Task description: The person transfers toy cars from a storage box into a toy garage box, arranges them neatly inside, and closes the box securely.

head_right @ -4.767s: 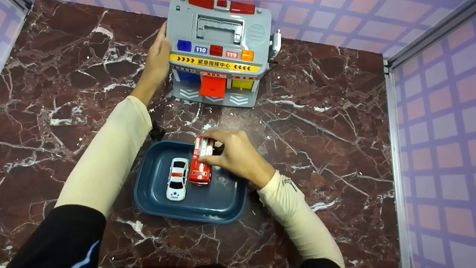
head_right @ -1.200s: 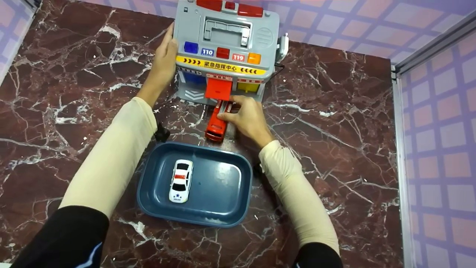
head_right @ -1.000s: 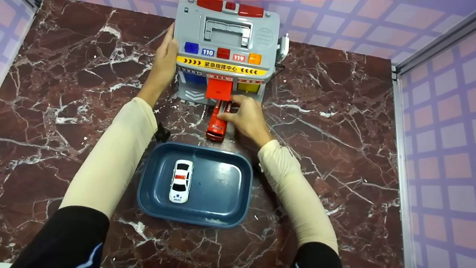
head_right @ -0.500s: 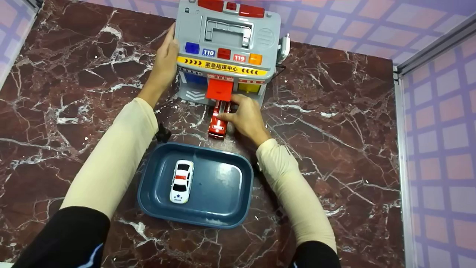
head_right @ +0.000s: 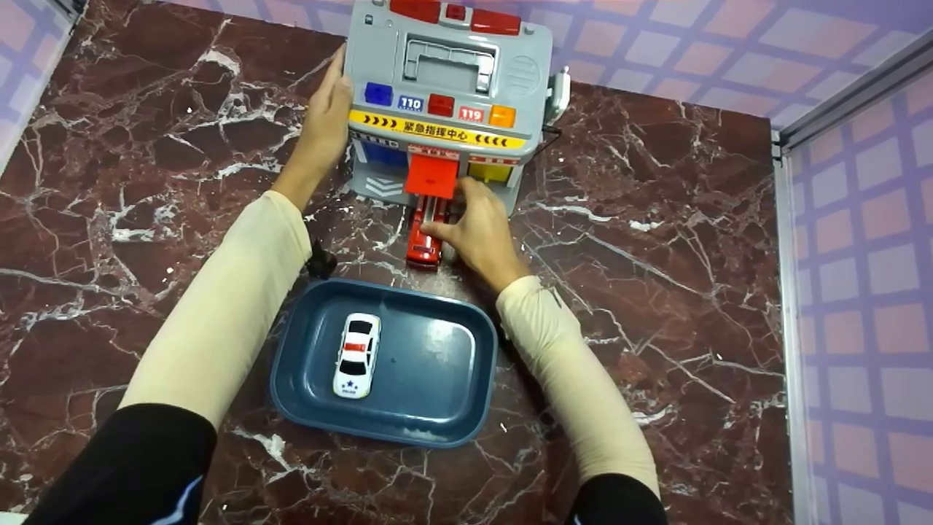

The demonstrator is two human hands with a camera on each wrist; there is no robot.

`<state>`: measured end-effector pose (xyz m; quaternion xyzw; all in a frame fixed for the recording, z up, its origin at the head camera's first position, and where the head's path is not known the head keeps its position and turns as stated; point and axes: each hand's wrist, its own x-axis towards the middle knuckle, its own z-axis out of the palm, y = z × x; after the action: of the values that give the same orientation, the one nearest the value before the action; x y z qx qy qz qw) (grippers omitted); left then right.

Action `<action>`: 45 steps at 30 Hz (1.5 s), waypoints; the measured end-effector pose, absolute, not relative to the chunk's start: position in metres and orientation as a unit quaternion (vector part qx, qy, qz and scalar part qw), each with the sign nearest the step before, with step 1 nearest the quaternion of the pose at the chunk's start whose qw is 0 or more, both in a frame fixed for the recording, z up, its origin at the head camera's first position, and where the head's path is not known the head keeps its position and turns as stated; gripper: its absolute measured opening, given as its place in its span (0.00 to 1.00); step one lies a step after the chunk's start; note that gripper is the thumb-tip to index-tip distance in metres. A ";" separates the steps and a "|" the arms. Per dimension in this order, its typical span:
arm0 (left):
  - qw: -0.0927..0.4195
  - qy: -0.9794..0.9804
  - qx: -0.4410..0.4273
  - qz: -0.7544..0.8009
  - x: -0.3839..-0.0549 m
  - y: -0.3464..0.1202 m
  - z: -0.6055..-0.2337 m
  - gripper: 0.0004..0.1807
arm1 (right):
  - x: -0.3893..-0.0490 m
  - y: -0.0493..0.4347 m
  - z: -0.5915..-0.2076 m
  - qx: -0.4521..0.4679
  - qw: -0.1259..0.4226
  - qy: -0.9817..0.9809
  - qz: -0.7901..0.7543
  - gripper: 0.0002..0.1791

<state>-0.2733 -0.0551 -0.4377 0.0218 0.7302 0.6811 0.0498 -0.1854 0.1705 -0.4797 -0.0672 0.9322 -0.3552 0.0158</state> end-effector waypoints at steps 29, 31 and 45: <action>0.049 0.722 0.016 0.690 -0.274 -0.055 -0.439 0.32 | -0.185 0.168 -0.482 -0.071 0.017 0.938 -0.338 0.16; 0.049 0.724 0.013 0.688 -0.275 -0.055 -0.441 0.32 | -0.184 0.168 -0.481 -0.065 0.010 0.940 -0.334 0.15; 0.057 0.724 0.009 0.688 -0.274 -0.055 -0.439 0.32 | -0.183 0.167 -0.480 -0.027 0.039 0.929 -0.367 0.17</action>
<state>-0.2743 -0.0545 -0.4395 0.0087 0.7235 0.6878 0.0573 -0.1831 0.1672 -0.4800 -0.0271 0.9289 -0.3673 0.0388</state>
